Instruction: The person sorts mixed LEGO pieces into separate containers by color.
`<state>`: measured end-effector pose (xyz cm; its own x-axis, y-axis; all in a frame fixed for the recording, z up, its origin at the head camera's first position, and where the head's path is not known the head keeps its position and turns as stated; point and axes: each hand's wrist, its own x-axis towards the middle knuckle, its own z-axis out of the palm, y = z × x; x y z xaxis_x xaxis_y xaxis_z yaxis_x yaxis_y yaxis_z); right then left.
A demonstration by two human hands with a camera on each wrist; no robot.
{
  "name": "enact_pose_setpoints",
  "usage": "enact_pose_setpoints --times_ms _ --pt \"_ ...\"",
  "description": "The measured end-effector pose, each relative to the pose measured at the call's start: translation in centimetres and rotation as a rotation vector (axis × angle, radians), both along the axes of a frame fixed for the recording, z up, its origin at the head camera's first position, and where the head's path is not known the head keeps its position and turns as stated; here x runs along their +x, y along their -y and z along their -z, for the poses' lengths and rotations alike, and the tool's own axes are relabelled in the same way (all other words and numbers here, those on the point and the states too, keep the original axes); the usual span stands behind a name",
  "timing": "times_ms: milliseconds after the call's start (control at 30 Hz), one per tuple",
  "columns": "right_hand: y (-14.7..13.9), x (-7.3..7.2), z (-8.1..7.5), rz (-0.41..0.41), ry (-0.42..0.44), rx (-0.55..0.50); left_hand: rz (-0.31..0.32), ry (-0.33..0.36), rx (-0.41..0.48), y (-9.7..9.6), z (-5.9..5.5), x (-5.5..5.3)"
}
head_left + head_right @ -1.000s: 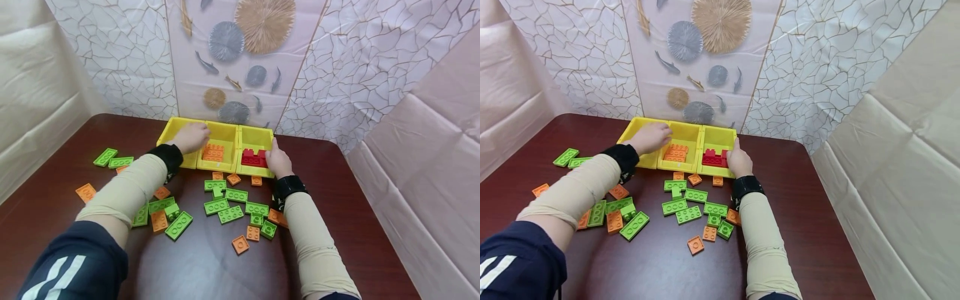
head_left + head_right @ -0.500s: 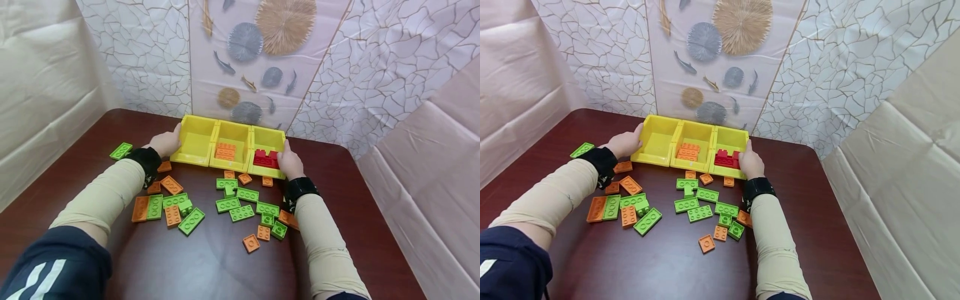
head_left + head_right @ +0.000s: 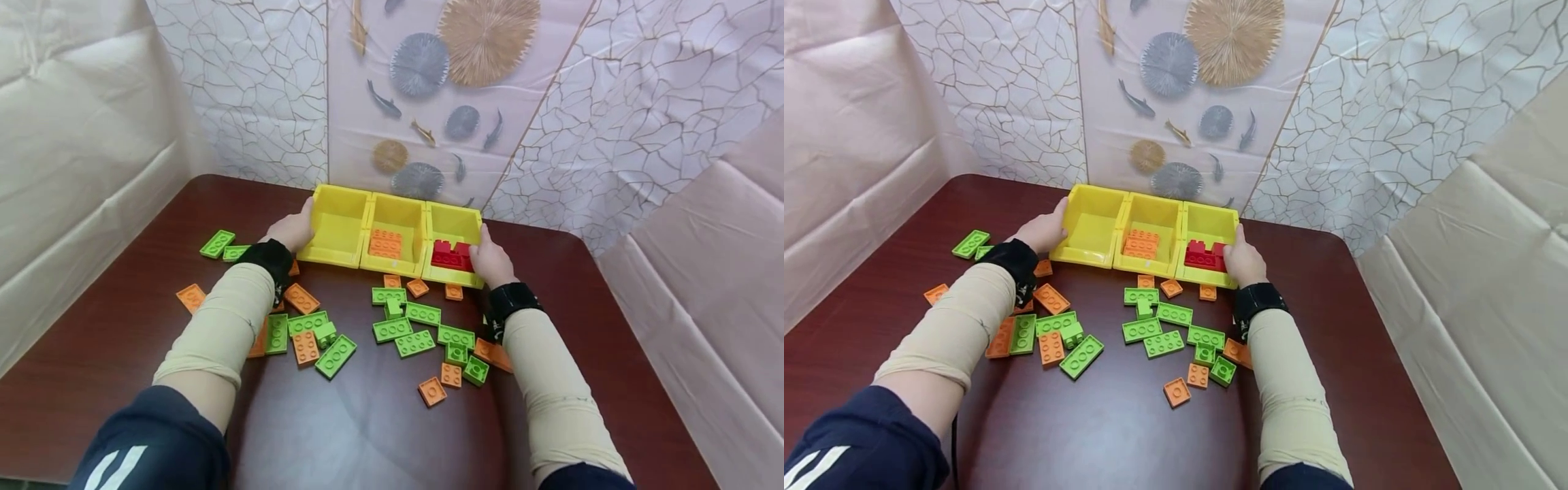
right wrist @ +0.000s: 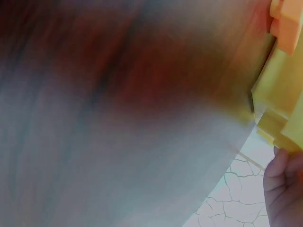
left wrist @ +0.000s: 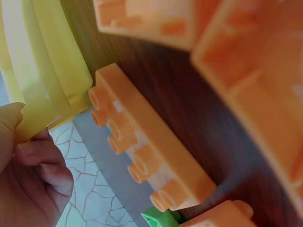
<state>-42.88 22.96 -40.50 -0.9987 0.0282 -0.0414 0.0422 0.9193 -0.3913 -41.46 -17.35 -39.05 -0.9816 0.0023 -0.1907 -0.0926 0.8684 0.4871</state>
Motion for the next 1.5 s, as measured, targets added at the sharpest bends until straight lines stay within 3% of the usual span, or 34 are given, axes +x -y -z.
enact_pose_setpoints --times_ms 133,267,400,567,700,800,967,1167,1500 --pt "0.6 -0.4 -1.0 -0.08 0.081 -0.029 -0.091 0.016 0.039 0.4 -0.7 0.8" --pt "0.3 0.5 -2.1 -0.169 0.1 0.036 -0.175 0.051 0.087 0.7 -0.8 1.2" --pt "-1.1 3.0 -2.8 -0.237 0.061 0.119 -0.135 0.017 0.049 1.1 -0.2 0.6" --pt "-3.2 7.1 -2.7 -0.35 0.017 0.108 -0.064 -0.024 0.009 1.2 -0.2 0.5" --pt "-4.8 10.7 -2.5 -0.512 0.127 0.09 -0.028 -0.038 -0.013 1.2 -0.5 0.6" --pt "-5.4 12.7 -2.4 -0.578 0.241 0.08 -0.02 -0.044 -0.016 1.4 -0.8 0.7" --pt "-4.8 14.4 -1.7 -0.574 0.242 0.093 -0.014 -0.05 -0.033 2.0 -1.1 0.7" --pt "-4.0 14.9 -1.4 -0.53 0.216 0.209 0.011 -0.052 -0.007 1.8 -1.0 0.6" --pt "-4.2 15.6 -4.2 -0.554 0.185 0.269 0.042 -0.046 0.012 0.1 0.1 0.2"
